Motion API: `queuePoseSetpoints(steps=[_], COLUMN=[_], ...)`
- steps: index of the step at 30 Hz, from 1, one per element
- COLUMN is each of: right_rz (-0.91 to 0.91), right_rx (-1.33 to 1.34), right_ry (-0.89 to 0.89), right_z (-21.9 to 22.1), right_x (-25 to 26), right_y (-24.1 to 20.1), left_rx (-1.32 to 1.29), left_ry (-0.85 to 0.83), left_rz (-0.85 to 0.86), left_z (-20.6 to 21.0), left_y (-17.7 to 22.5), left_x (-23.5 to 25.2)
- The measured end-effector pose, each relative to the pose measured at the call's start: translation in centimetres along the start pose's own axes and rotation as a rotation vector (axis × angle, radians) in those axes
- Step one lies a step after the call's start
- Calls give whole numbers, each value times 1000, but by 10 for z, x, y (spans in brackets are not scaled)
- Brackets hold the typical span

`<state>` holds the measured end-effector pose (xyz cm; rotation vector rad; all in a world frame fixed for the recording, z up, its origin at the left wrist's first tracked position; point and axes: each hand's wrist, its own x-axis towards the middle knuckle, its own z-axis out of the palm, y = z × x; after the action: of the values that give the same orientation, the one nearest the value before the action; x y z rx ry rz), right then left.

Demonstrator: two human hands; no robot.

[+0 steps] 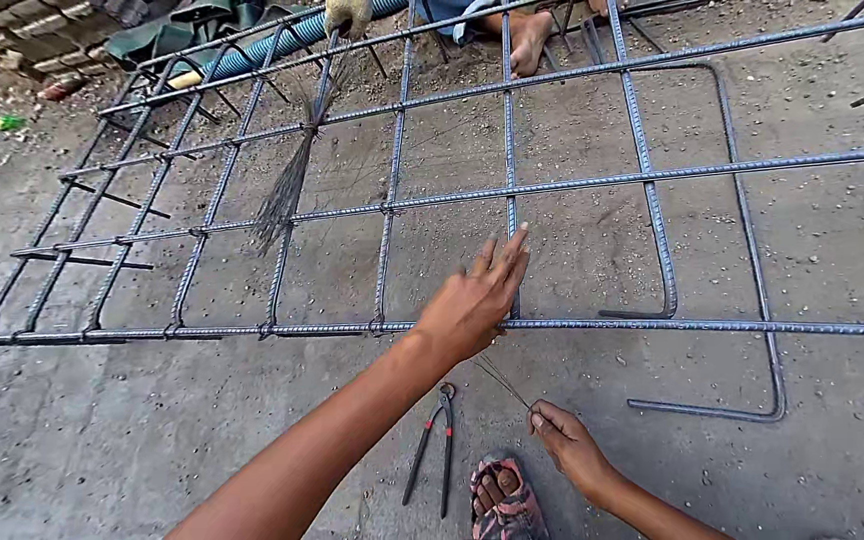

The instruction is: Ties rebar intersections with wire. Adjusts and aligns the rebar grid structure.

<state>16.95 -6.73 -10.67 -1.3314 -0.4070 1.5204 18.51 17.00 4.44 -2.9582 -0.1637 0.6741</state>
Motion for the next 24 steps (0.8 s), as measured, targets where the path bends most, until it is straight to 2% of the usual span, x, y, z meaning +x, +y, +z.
queuePoseSetpoints(steps=[6,8,10,12,15,17,18,20,24], right_rz=[-27,-25,-20,-18,-22,-34,-36,-24,-26], right_rx=[-100,-92,-61,-3,110,178,202,244,356], right_ry=[-63,-66,-67,-54,1,36,40,48,128], right_z=[-1,-1,-1,1,1,1,1,5,18], right_x=[8,10,12,13,13,13,13,14,18], right_y=[-3,-2,0,2,-2,-8,-11,-17,-32], left_rx=[185,186,156,40,-194,-429,-604,-837,-817], left_ry=[-45,-101,-42,56,194,107,19,-105,-34], left_rz=[369,435,451,367,65,-182,-234,-180,-11], left_z=[-5,-8,-3,4,7,6,7,14,27], left_y=[-13,-11,-12,-15,-14,-11,-12,-14,-14], left_x=[10,11,12,8,-5,-18,-23,-25,-25])
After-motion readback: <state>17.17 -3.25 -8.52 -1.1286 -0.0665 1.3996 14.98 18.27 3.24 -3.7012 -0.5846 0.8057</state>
